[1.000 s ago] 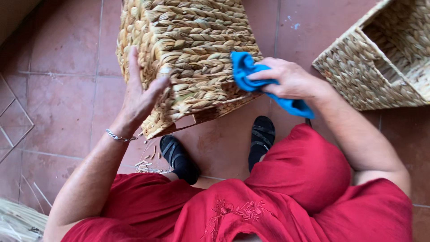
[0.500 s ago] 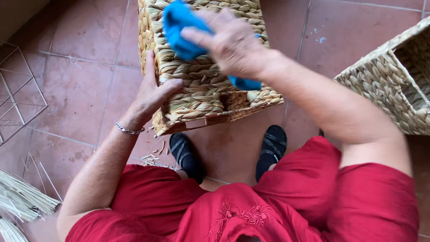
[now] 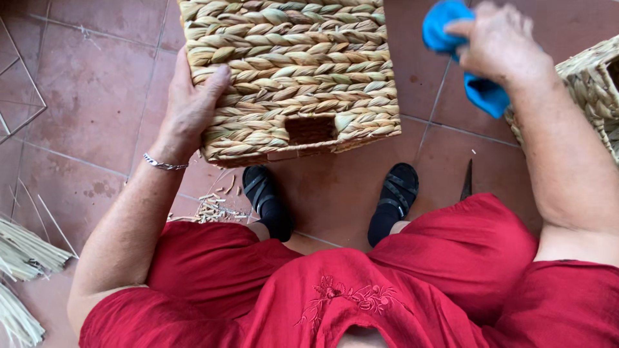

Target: The person sits on the floor and wipes the exterior and interior surfaces of a woven basket using a blue cloth. They rotate the basket to clean all sides and the inside, then set it aside and repeat the process with a second basket.

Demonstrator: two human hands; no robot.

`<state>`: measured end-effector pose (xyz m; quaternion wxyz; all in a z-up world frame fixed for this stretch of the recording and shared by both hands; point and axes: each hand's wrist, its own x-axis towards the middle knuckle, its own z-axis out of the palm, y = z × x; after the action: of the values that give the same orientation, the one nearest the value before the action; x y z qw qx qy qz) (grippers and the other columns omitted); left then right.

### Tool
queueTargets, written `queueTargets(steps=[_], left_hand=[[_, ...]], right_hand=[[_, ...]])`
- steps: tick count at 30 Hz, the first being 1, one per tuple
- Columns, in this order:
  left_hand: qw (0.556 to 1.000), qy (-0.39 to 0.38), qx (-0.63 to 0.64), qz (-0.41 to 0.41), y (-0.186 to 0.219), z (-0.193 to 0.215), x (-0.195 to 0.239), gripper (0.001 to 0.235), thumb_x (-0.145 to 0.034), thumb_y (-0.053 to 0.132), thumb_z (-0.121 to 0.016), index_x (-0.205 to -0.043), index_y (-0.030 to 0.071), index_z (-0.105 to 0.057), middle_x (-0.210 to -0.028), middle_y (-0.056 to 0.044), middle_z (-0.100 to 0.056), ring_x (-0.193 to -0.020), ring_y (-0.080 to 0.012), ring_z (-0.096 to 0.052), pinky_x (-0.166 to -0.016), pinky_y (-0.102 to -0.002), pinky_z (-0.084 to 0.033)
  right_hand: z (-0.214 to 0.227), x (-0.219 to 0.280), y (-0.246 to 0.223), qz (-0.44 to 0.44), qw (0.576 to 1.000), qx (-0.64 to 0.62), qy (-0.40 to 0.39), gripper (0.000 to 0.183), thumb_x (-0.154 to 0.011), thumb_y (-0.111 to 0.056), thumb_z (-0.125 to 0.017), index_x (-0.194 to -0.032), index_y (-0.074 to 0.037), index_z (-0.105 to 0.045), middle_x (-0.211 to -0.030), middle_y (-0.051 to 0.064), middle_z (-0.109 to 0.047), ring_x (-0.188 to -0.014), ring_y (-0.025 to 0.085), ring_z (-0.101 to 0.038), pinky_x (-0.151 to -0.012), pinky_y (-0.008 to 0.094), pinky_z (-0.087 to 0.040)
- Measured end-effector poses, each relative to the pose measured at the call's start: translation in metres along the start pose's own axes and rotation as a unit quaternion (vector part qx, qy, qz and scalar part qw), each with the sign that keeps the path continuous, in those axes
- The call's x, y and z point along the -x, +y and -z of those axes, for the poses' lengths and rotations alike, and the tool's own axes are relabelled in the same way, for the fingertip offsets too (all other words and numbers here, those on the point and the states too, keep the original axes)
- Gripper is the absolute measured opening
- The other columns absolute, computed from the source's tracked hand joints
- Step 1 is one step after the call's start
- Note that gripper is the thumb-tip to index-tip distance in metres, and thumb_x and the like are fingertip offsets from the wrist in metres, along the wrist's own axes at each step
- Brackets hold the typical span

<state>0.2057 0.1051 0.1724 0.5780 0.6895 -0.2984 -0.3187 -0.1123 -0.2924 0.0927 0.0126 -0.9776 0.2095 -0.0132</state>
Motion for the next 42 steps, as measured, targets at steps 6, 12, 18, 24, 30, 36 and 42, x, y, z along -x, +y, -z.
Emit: queueTargets(steps=[6,12,18,24,30,36,42], left_hand=[[0.996,-0.039,-0.028,-0.069,-0.009,-0.005,-0.004,0.058,-0.109,0.011,-0.065,-0.157,0.004,-0.033,-0.145,-0.012,-0.058,-0.13,-0.0186,-0.058,-0.113,-0.036,-0.053],[0.998,-0.027,-0.047,-0.035,-0.005,0.013,0.004,0.054,-0.109,0.009,-0.063,-0.156,0.003,-0.038,-0.144,-0.011,-0.06,-0.127,-0.0173,-0.061,-0.111,-0.035,-0.054],[1.0,-0.016,-0.017,0.002,-0.014,0.037,0.01,0.051,-0.108,0.009,-0.063,-0.154,0.002,-0.043,-0.141,-0.009,-0.062,-0.124,-0.015,-0.061,-0.109,-0.033,-0.055],[1.0,-0.029,-0.009,-0.004,-0.024,0.048,0.011,0.054,-0.109,0.009,-0.064,-0.158,0.003,-0.04,-0.144,-0.008,-0.062,-0.127,-0.0144,-0.06,-0.113,-0.032,-0.053],[0.996,-0.061,-0.044,-0.042,-0.015,0.05,0.007,0.057,-0.112,0.011,-0.067,-0.162,0.003,-0.04,-0.15,-0.008,-0.06,-0.134,-0.0141,-0.057,-0.12,-0.032,-0.049],[0.991,-0.125,-0.03,-0.037,-0.006,0.051,-0.01,0.069,-0.109,0.018,-0.075,-0.165,0.005,-0.039,-0.151,-0.007,-0.06,-0.135,-0.0154,-0.058,-0.119,-0.032,-0.051],[0.978,-0.202,-0.045,-0.016,0.01,0.035,-0.039,0.067,-0.105,0.019,-0.077,-0.161,0.005,-0.045,-0.151,-0.007,-0.061,-0.136,-0.0165,-0.061,-0.12,-0.033,-0.053]], right_hand=[[0.027,-0.072,-0.086,0.249,0.937,0.167,0.18,0.025,-0.093,-0.001,-0.062,-0.114,-0.013,-0.066,-0.093,0.007,-0.065,-0.086,0.02,-0.066,-0.067,0.032,-0.053],[0.02,-0.106,-0.138,0.183,0.954,-0.228,0.071,0.051,-0.083,-0.016,-0.07,-0.133,-0.025,-0.068,-0.094,0.013,-0.073,-0.074,0.028,-0.07,-0.059,0.041,-0.054],[-0.017,-0.074,-0.025,-0.003,0.994,-0.095,-0.048,0.019,-0.095,-0.001,-0.062,-0.11,0.0,-0.075,-0.076,0.018,-0.068,-0.058,0.028,-0.068,-0.043,0.044,-0.055],[-0.039,-0.037,-0.031,-0.197,0.693,-0.682,-0.129,0.041,-0.1,-0.019,-0.072,-0.137,-0.005,-0.061,-0.116,0.006,-0.072,-0.099,0.019,-0.073,-0.085,0.039,-0.062],[-0.01,-0.014,-0.092,-0.131,0.63,-0.757,-0.116,0.055,-0.096,-0.015,-0.072,-0.146,-0.003,-0.055,-0.128,0.006,-0.068,-0.113,0.016,-0.068,-0.1,0.035,-0.058],[0.015,0.055,-0.087,-0.19,0.657,-0.719,-0.126,0.052,-0.095,-0.017,-0.072,-0.143,-0.005,-0.059,-0.118,0.002,-0.069,-0.104,0.011,-0.067,-0.093,0.03,-0.056],[0.024,0.098,-0.054,-0.134,0.78,-0.583,-0.181,0.051,-0.085,-0.014,-0.078,-0.134,-0.004,-0.065,-0.114,0.005,-0.072,-0.102,0.012,-0.068,-0.091,0.03,-0.055]])
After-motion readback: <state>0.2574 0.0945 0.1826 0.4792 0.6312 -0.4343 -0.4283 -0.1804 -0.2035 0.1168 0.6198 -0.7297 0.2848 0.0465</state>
